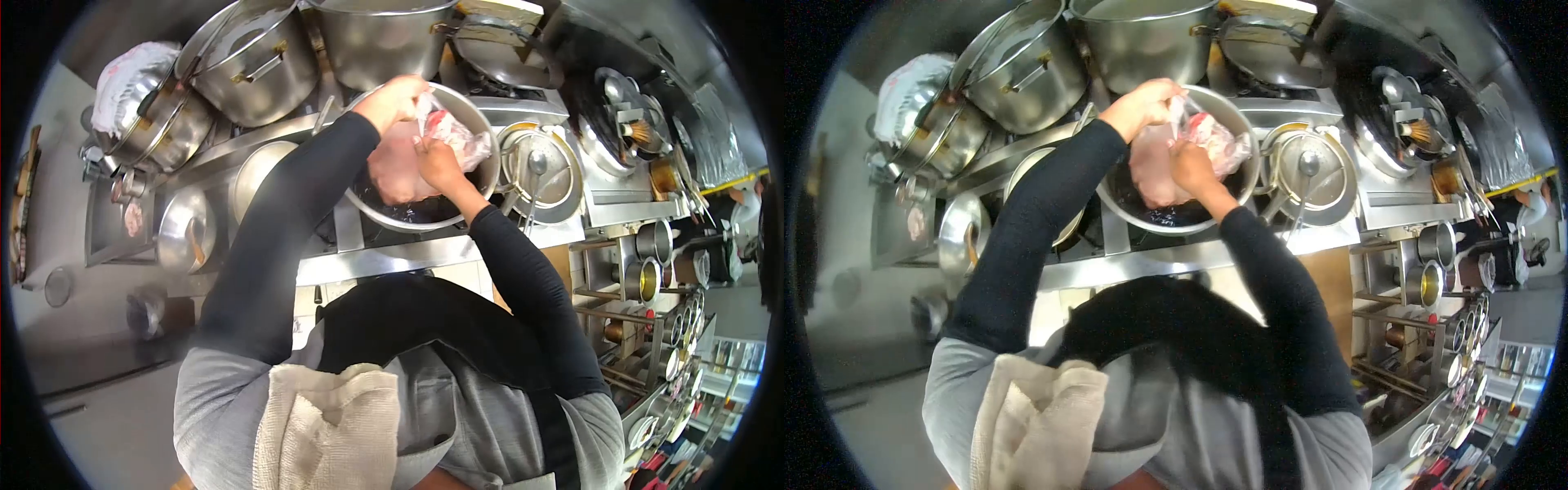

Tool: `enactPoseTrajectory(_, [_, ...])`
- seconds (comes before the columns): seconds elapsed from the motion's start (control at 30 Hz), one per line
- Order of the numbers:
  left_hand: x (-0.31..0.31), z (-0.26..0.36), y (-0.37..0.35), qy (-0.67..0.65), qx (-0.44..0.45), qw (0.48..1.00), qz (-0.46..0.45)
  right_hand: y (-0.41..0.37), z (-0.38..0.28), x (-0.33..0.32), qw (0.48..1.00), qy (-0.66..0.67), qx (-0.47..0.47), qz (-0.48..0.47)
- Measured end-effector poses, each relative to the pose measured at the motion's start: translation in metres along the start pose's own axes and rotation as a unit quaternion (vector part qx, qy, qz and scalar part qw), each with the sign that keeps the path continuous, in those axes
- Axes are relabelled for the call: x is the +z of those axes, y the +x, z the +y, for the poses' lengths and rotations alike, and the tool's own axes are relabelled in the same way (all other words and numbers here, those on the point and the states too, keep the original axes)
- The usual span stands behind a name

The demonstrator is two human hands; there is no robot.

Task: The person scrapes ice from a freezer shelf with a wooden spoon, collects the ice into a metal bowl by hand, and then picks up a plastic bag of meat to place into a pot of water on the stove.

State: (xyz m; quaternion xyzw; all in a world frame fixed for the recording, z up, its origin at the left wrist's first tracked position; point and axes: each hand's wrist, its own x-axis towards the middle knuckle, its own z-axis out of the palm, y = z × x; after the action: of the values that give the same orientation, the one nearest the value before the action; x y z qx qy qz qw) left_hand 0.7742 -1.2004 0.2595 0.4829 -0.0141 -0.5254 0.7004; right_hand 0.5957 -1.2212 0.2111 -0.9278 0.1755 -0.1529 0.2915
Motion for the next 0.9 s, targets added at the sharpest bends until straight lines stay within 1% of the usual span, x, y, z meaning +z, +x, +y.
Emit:
enactPoseTrajectory(0.03, [-0.022, 0.002, 0.024, -0.057, -0.048, 0.995, -0.058, 0.003, -0.002, -0.003, 0.994, 0.082, 0.07, -0.031])
enactPoseTrajectory(0.07, [-0.021, 0.004, 0.014, -0.053, -0.048, 0.995, -0.064, 0.007, -0.004, -0.004, 0.974, 0.167, 0.138, -0.062])
enactPoseTrajectory(0.1, [-0.015, 0.002, -0.009, 0.011, -0.009, 0.999, -0.045, 0.015, -0.009, -0.007, 0.975, 0.167, 0.138, -0.055])
enactPoseTrajectory(0.13, [-0.014, -0.003, -0.029, 0.074, 0.028, 0.997, -0.023, 0.021, -0.016, -0.011, 0.96, 0.232, 0.15, -0.042])
enactPoseTrajectory(0.17, [-0.015, -0.006, -0.043, 0.082, 0.024, 0.996, -0.027, 0.029, -0.022, -0.016, 0.941, 0.296, 0.161, -0.026])
enactPoseTrajectory(0.2, [-0.017, -0.009, -0.053, 0.249, 0.16, 0.955, -0.003, 0.036, -0.025, -0.021, 0.917, 0.359, 0.172, -0.009])
enactPoseTrajectory(0.23, [-0.019, -0.016, -0.065, 0.402, 0.289, 0.869, 0.016, 0.04, -0.028, -0.023, 0.915, 0.362, 0.179, 0.0])
enactPoseTrajectory(0.27, [-0.024, -0.024, -0.074, 0.408, 0.287, 0.867, 0.005, 0.046, -0.029, -0.027, 0.888, 0.392, 0.238, -0.035])
enactPoseTrajectory(0.3, [-0.031, -0.029, -0.08, 0.444, 0.29, 0.847, 0.025, 0.057, -0.028, -0.034, 0.858, 0.418, 0.291, -0.07])
enactPoseTrajectory(0.33, [-0.036, -0.037, -0.089, 0.476, 0.29, 0.828, 0.05, 0.064, -0.023, -0.038, 0.858, 0.417, 0.292, -0.065])
enactPoseTrajectory(0.37, [-0.037, -0.045, -0.107, 0.572, 0.257, 0.778, 0.029, 0.066, -0.02, -0.037, 0.799, 0.499, 0.315, -0.118])
enactPoseTrajectory(0.4, [-0.038, -0.048, -0.123, 0.66, 0.223, 0.717, 0.01, 0.073, -0.018, -0.035, 0.73, 0.573, 0.33, -0.172])
enactPoseTrajectory(0.43, [-0.044, -0.071, -0.121, 0.729, 0.219, 0.645, 0.068, 0.08, -0.017, -0.031, 0.728, 0.573, 0.331, -0.177])
enactPoseTrajectory(0.47, [-0.028, -0.084, -0.135, 0.746, 0.257, 0.592, 0.165, 0.084, -0.015, -0.023, 0.706, 0.596, 0.329, -0.196])
enactPoseTrajectory(0.53, [-0.056, -0.097, -0.091, 0.701, 0.293, 0.617, 0.206, 0.099, -0.012, -0.014, 0.661, 0.64, 0.316, -0.23])
enactPoseTrajectory(0.57, [-0.061, -0.089, -0.086, 0.635, 0.284, 0.691, 0.196, 0.101, -0.004, -0.011, 0.691, 0.634, 0.277, -0.209])
enactPoseTrajectory(0.6, [-0.067, -0.083, -0.082, 0.561, 0.273, 0.759, 0.185, 0.103, 0.0, -0.015, 0.713, 0.618, 0.253, -0.214])
enactPoseTrajectory(0.63, [-0.066, -0.077, -0.075, 0.452, 0.271, 0.827, 0.197, 0.101, 0.007, -0.023, 0.768, 0.566, 0.223, -0.202])
enactPoseTrajectory(0.67, [-0.057, -0.065, -0.08, 0.349, 0.264, 0.879, 0.193, 0.085, -0.004, -0.041, 0.817, 0.511, 0.191, -0.188])
enactPoseTrajectory(0.7, [-0.054, -0.062, -0.072, 0.289, 0.278, 0.899, 0.178, 0.073, -0.004, -0.046, 0.816, 0.512, 0.188, -0.191])
enactPoseTrajectory(0.73, [-0.049, -0.062, -0.063, 0.229, 0.29, 0.915, 0.161, 0.061, -0.002, -0.049, 0.89, 0.409, 0.116, -0.167])
enactPoseTrajectory(0.77, [-0.035, -0.06, -0.065, 0.229, 0.291, 0.914, 0.164, 0.049, -0.001, -0.052, 0.944, 0.297, 0.041, -0.14])
enactPoseTrajectory(0.8, [-0.014, -0.053, -0.07, 0.19, 0.239, 0.937, 0.17, 0.031, -0.003, -0.056, 0.943, 0.297, 0.039, -0.142])
enactPoseTrajectory(0.83, [-0.001, -0.048, -0.073, 0.15, 0.186, 0.955, 0.175, 0.012, -0.007, -0.062, 0.988, 0.145, 0.014, -0.043])
enactPoseTrajectory(0.87, [0.001, -0.042, -0.069, 0.149, 0.187, 0.955, 0.178, -0.001, -0.01, -0.065, 0.998, -0.011, -0.012, 0.058])
enactPoseTrajectory(0.9, [0.002, -0.035, -0.061, 0.153, 0.138, 0.96, 0.191, -0.007, -0.009, -0.062, 0.997, -0.04, 0.007, -0.072])
